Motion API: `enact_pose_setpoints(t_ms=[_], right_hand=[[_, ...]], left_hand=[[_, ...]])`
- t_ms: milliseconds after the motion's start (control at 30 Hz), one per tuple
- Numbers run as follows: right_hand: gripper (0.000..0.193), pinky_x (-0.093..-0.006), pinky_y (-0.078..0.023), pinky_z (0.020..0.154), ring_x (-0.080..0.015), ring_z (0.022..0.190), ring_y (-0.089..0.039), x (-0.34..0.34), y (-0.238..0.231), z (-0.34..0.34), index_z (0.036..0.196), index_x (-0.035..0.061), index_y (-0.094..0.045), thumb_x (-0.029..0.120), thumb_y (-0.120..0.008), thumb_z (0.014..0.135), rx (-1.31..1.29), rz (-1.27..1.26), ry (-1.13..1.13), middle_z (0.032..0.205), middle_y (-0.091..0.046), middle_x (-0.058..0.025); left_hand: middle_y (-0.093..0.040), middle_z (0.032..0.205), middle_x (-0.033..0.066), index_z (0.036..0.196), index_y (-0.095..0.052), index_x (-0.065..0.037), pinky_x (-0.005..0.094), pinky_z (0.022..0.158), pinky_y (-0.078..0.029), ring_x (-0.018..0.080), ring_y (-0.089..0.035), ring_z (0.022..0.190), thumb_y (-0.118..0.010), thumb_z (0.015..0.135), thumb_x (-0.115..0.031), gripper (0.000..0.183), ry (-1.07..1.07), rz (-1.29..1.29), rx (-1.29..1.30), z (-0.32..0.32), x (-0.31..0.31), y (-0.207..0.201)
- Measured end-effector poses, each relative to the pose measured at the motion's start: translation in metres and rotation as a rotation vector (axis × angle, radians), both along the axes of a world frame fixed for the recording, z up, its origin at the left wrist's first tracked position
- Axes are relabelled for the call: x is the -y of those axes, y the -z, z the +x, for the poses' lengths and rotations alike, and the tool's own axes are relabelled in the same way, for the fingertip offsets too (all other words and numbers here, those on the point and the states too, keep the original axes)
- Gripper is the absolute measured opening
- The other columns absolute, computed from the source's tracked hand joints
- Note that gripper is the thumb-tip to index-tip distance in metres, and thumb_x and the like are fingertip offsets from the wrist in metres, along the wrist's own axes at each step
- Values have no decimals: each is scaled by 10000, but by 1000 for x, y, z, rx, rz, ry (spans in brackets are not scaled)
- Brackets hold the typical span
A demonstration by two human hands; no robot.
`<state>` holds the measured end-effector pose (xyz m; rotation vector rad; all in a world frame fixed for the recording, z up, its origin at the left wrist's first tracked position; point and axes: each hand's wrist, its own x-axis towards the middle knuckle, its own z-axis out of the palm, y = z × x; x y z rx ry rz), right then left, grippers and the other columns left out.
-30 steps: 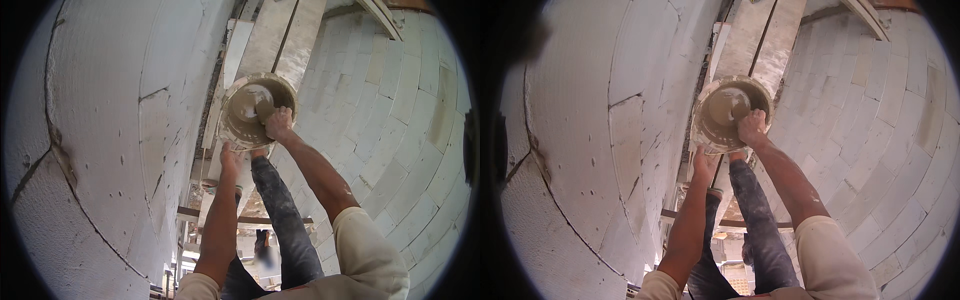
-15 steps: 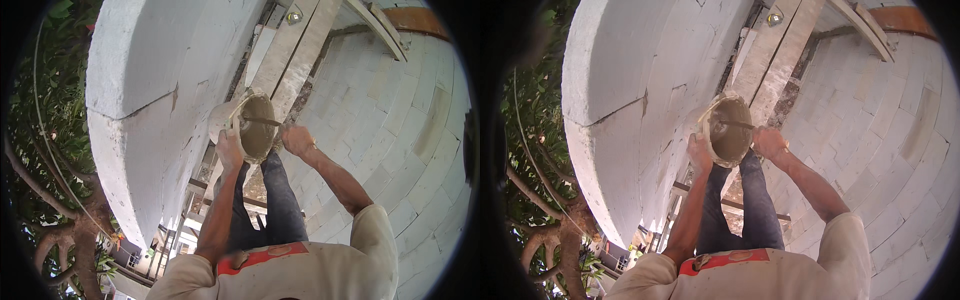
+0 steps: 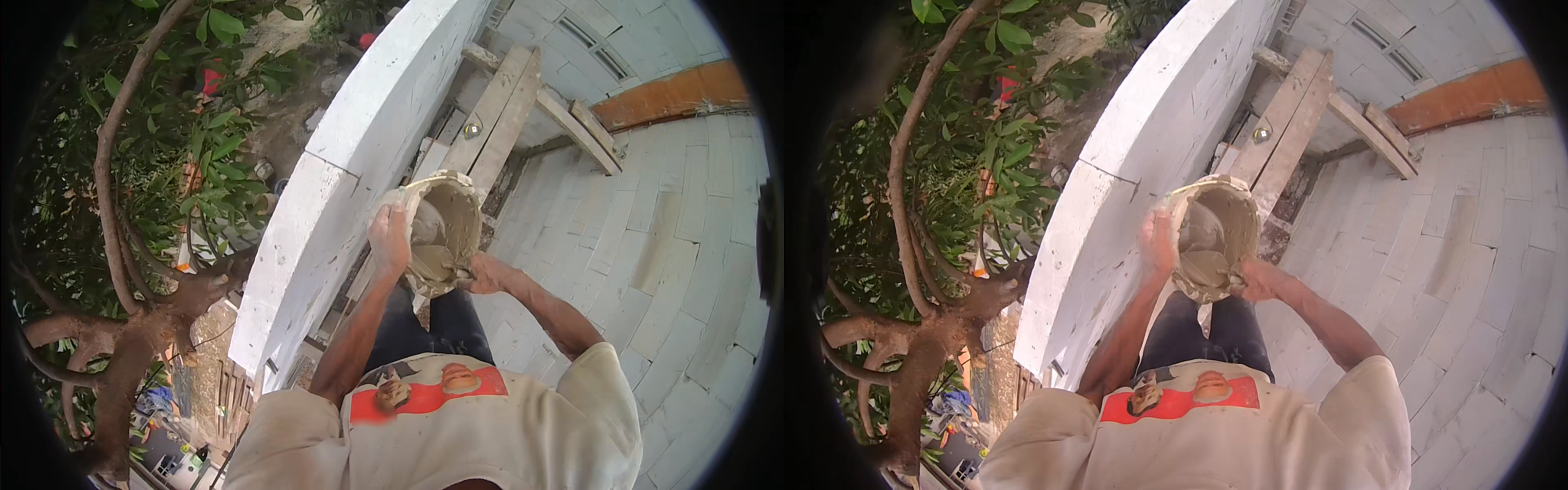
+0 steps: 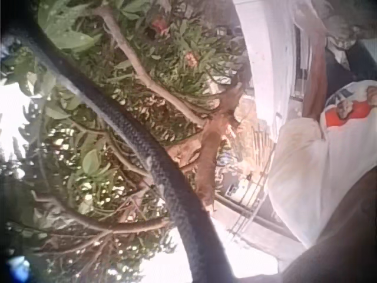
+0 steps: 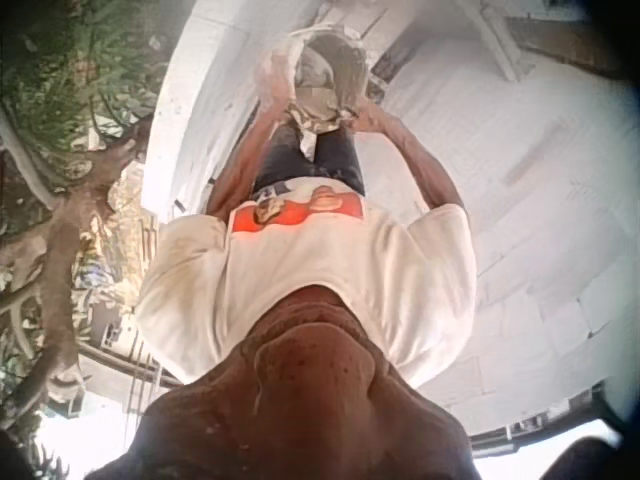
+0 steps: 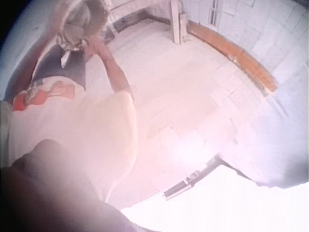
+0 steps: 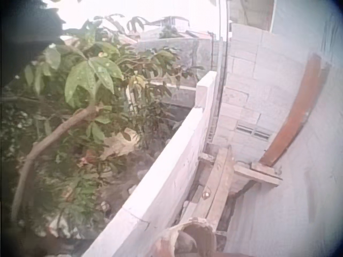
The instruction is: The person applies mortar to the top of a wall using a trowel and positions lightweight concrete blocks on top of the mortar. The person then uses a hammer to tap the blocks into place and applies more mortar to fill the gaps between the blocks.
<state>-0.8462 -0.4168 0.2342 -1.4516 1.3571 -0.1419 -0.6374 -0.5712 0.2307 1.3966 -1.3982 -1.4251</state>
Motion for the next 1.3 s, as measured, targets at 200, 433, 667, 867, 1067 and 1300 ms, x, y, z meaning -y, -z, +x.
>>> enact_pose_setpoints(t_ms=[200,433,667,867,1067,1300], right_hand=[[222,-341,-508,544,-137,610,-585,35,-66,-79,872,79,-656,270,-697,977,119,501,319,703,-604,-15],[223,-298,-450,492,-94,588,-555,111,-66,-209,854,106,-667,281,-695,991,92,461,264,692,-585,35],[212,-295,-433,466,-88,566,-554,212,-64,-329,851,123,-695,290,-698,982,149,436,200,669,-597,42],[178,-276,-437,454,-98,545,-555,351,-107,-426,904,88,-694,253,-691,970,159,492,162,705,-614,19],[197,-342,-513,632,-148,687,-628,508,-137,-466,1003,49,-716,230,-669,941,-49,-143,-121,755,-640,-40],[293,-472,-574,854,-342,996,-704,591,-121,-492,1134,108,-730,181,-706,852,-653,-1102,-393,938,-700,-97]], left_hand=[[-585,855,-15,1024,-666,-9,329,755,-461,114,-524,811,-520,1125,-389,420,-98,257,-123,-41,24,-78],[-599,935,12,1059,-654,-17,349,780,-476,128,-541,863,-532,1121,-398,405,-286,228,-235,-134,59,-32],[-646,1069,73,1179,-640,-10,400,871,-578,192,-667,978,-528,1122,-352,364,-579,371,-399,-223,86,-29],[-681,1104,68,1240,-624,-30,405,862,-602,212,-708,981,-526,1121,-338,344,-806,452,-655,-279,120,-42],[-700,1130,65,1241,-637,-47,403,869,-606,203,-717,998,-515,1125,-337,335,-926,472,-631,-292,126,-31],[-692,1160,108,1311,-640,37,390,915,-566,223,-686,1026,-501,1125,-336,439,-962,422,-551,-292,127,-31]])
